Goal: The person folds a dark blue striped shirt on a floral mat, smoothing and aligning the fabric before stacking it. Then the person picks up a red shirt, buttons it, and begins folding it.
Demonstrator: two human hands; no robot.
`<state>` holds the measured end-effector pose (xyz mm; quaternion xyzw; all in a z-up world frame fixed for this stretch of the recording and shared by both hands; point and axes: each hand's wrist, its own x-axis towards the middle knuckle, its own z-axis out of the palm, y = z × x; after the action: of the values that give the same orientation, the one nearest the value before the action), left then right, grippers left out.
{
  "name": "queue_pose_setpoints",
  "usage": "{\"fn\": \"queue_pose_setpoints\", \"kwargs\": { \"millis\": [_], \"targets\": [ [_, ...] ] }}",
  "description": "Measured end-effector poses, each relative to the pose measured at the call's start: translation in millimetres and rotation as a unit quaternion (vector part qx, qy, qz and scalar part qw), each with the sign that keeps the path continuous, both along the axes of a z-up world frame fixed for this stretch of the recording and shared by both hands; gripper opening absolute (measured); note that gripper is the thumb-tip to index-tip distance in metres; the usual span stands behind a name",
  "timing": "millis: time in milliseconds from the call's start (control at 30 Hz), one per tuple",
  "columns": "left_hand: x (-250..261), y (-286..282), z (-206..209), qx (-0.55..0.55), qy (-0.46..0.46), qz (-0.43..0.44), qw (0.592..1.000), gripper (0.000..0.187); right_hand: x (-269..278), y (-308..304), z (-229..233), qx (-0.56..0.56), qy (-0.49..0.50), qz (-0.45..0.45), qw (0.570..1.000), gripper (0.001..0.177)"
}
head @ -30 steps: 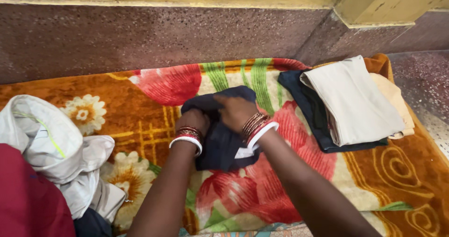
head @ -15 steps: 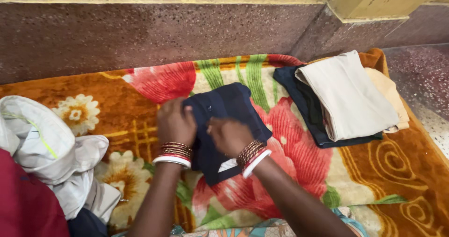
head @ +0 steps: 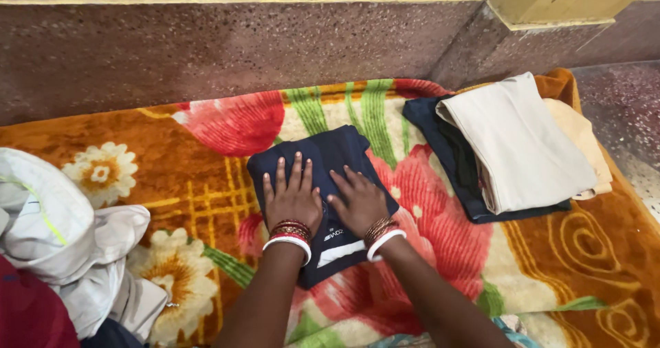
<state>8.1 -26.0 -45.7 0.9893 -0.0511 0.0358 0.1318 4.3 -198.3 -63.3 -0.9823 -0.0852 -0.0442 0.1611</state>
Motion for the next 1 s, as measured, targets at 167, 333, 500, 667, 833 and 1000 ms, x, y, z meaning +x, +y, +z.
{"fn": "queue_pose_setpoints", "kwargs": {
  "millis": [167, 333, 500, 667, 833, 1000],
  "targets": [
    [-1.8, -3.0, 0.6, 0.0, -0.016, 0.01, 1.0, 0.064, 69.2, -31.7, 0.1, 0.267, -0.045, -0.244, 0.931, 0.028],
    [-1.3, -6.4, 2.5, 0.025, -0.018, 0.018, 0.999, 0.064, 113.3, -38.4, -7.3, 0.183, -0.001, -0.211, 0.96, 0.044],
    [-2.0, -5.3, 3.9, 0.021, -0.022, 0.017, 0.999, 0.065, 141.6, -53.8, -40.5, 0.209, 0.038, -0.187, 0.959, 0.036],
    [-2.5, -5.5, 3.2, 0.012, -0.025, 0.014, 1.0, 0.066, 164.3, -89.7, -87.0, 0.643, 0.199, -0.12, 0.73, 0.029],
    [-1.5, -6.7, 2.9, 0.015, -0.026, 0.014, 0.999, 0.065, 165.3, -82.4, -101.5, 0.376, 0.046, -0.194, 0.905, 0.033],
    [-1.8, -6.4, -0.4, 0.014, -0.027, 0.011, 0.999, 0.065, 150.9, -58.5, -70.9, 0.285, -0.007, -0.132, 0.949, 0.039]
  ]
}}
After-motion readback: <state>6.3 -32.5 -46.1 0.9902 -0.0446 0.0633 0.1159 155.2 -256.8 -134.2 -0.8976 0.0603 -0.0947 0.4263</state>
